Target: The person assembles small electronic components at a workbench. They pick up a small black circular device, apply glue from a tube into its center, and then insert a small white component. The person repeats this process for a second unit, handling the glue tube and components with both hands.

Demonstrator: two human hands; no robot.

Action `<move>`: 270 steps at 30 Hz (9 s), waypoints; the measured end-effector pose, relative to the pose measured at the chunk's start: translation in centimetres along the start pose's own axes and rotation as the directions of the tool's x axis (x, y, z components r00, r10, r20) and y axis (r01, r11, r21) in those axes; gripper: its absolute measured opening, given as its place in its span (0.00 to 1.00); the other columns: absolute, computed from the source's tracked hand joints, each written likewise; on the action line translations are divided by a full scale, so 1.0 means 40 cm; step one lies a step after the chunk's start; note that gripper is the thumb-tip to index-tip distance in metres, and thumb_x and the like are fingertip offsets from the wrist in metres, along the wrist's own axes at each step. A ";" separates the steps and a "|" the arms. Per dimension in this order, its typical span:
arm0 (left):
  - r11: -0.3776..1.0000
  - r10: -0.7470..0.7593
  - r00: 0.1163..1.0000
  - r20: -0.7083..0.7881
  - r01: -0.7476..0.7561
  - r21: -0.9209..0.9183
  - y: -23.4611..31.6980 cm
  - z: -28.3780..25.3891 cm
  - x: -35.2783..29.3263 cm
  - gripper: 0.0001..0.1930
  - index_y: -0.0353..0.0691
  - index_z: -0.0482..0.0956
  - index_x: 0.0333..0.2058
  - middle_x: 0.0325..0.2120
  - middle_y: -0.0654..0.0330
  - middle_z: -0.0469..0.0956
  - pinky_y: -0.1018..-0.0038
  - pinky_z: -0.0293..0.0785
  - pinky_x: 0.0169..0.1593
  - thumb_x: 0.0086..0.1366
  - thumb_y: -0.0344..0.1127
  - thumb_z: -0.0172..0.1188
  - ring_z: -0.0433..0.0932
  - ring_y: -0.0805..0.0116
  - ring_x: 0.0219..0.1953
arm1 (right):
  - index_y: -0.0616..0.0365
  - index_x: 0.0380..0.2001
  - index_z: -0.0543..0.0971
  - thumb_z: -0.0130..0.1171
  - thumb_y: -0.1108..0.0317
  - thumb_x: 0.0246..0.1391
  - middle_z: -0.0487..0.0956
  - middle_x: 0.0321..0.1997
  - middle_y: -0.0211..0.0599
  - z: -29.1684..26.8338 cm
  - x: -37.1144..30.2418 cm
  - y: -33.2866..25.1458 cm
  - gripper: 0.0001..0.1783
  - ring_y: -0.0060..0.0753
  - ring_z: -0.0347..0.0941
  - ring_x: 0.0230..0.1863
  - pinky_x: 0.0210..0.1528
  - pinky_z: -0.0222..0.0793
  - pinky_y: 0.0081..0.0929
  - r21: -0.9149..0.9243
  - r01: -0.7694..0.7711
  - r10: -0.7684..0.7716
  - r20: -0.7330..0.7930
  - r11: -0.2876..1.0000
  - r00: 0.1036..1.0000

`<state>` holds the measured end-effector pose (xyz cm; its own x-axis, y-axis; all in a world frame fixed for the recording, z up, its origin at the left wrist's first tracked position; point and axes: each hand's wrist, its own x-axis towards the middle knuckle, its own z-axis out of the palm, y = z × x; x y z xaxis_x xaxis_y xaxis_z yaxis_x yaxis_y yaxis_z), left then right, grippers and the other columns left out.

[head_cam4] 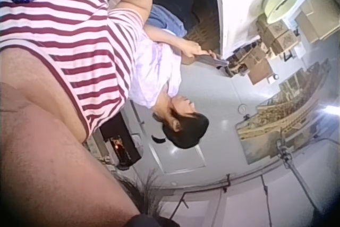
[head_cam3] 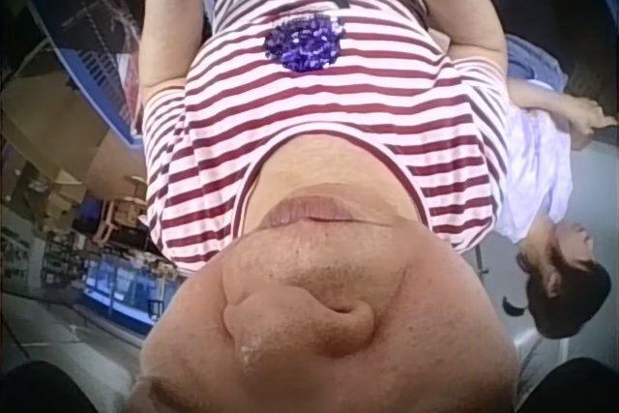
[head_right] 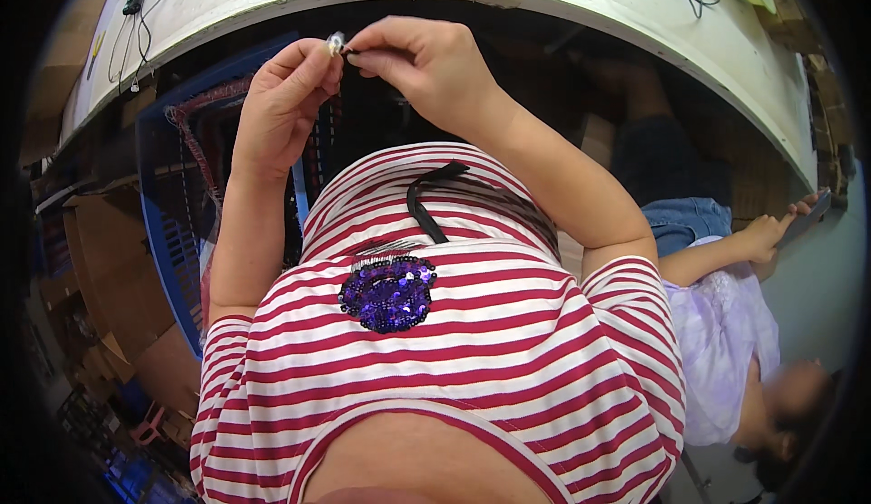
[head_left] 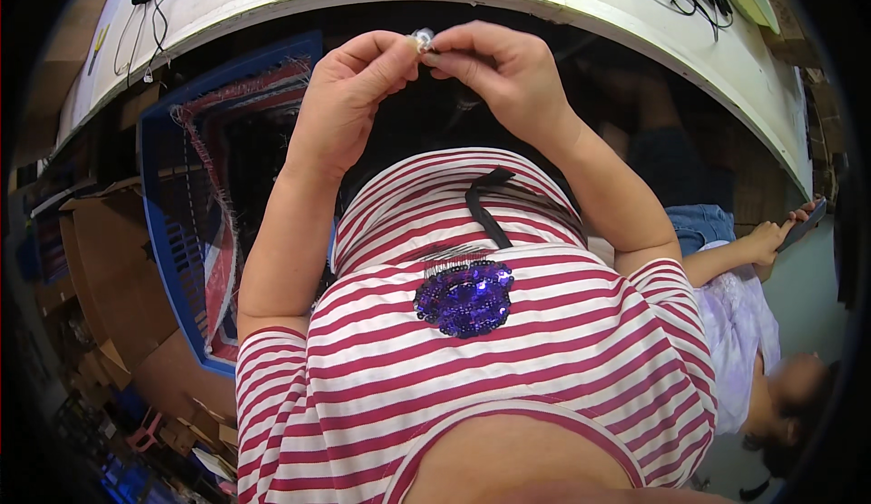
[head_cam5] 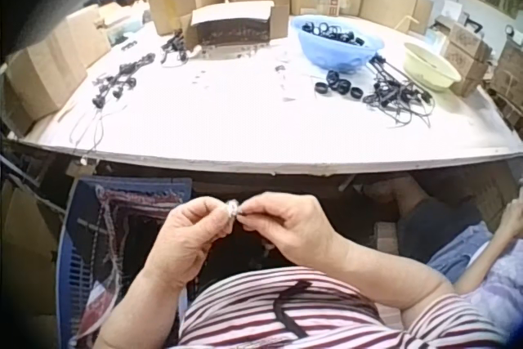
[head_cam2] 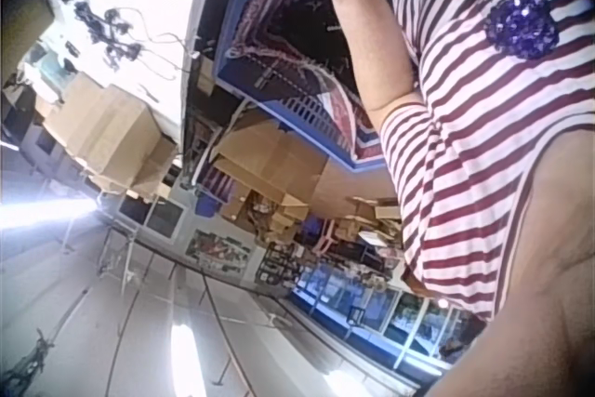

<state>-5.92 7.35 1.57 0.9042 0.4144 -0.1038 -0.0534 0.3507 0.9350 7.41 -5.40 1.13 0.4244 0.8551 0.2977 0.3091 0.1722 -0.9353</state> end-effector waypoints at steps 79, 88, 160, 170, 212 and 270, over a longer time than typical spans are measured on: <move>0.995 -0.065 0.997 -0.050 0.069 0.071 -0.005 0.062 -0.035 0.08 0.32 0.78 0.28 0.22 0.63 0.77 0.84 0.71 0.31 0.47 0.25 0.64 0.74 0.80 0.25 | 0.61 0.19 0.71 0.56 0.68 0.51 0.67 0.14 0.36 0.017 -0.058 -0.005 0.11 0.29 0.64 0.13 0.14 0.58 0.22 -0.165 0.130 -0.136 -0.027 0.978 0.990; 0.996 -0.069 0.997 -0.044 0.071 0.053 -0.007 0.057 -0.037 0.07 0.33 0.78 0.26 0.20 0.64 0.76 0.85 0.70 0.30 0.47 0.26 0.64 0.73 0.82 0.24 | 0.61 0.17 0.70 0.56 0.69 0.51 0.65 0.13 0.36 0.020 -0.054 -0.015 0.12 0.26 0.61 0.11 0.13 0.55 0.21 -0.146 0.123 -0.127 -0.018 0.982 0.992; 0.931 0.162 0.987 0.012 -0.157 0.330 -0.007 0.017 -0.030 0.06 0.37 0.69 0.22 0.13 0.69 0.68 0.87 0.56 0.22 0.50 0.29 0.59 0.62 0.86 0.17 | 0.50 0.15 0.61 0.34 0.52 0.63 0.57 0.06 0.21 -0.010 -0.065 -0.076 0.24 0.14 0.45 0.07 0.12 0.46 0.15 0.691 -0.721 0.268 0.704 -0.046 0.658; 0.855 0.254 0.967 0.025 -0.237 0.462 -0.047 -0.002 -0.010 0.07 0.38 0.69 0.23 0.15 0.69 0.63 0.85 0.55 0.22 0.44 0.25 0.59 0.59 0.84 0.19 | 0.49 0.15 0.61 0.29 0.50 0.63 0.58 0.06 0.19 -0.002 -0.055 -0.068 0.25 0.13 0.45 0.07 0.14 0.49 0.14 0.652 -0.758 0.333 0.721 -0.030 0.607; 0.986 0.041 0.983 0.181 -0.070 0.154 -0.010 -0.009 0.059 0.18 0.36 0.65 0.46 0.33 0.60 0.70 0.81 0.66 0.37 0.56 0.30 0.55 0.69 0.76 0.32 | 0.60 0.27 0.77 0.53 0.57 0.53 0.69 0.19 0.23 -0.310 0.326 0.039 0.16 0.13 0.61 0.21 0.25 0.58 0.14 -0.098 -0.210 0.199 -0.112 0.973 0.974; 0.951 0.308 0.945 0.110 -0.310 -0.005 0.010 -0.021 0.021 0.21 0.36 0.65 0.50 0.29 0.61 0.73 0.85 0.63 0.31 0.57 0.29 0.56 0.66 0.80 0.27 | 0.60 0.32 0.77 0.54 0.68 0.51 0.77 0.28 0.37 -0.088 0.123 -0.109 0.08 0.29 0.74 0.28 0.32 0.69 0.23 -0.186 -0.207 0.276 0.547 0.961 0.790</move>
<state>-5.52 8.53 1.57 0.8844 0.4075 0.2275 -0.3330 0.2094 0.9194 11.15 -3.67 7.35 -0.0452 0.9908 -0.1275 0.3677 -0.1022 -0.9243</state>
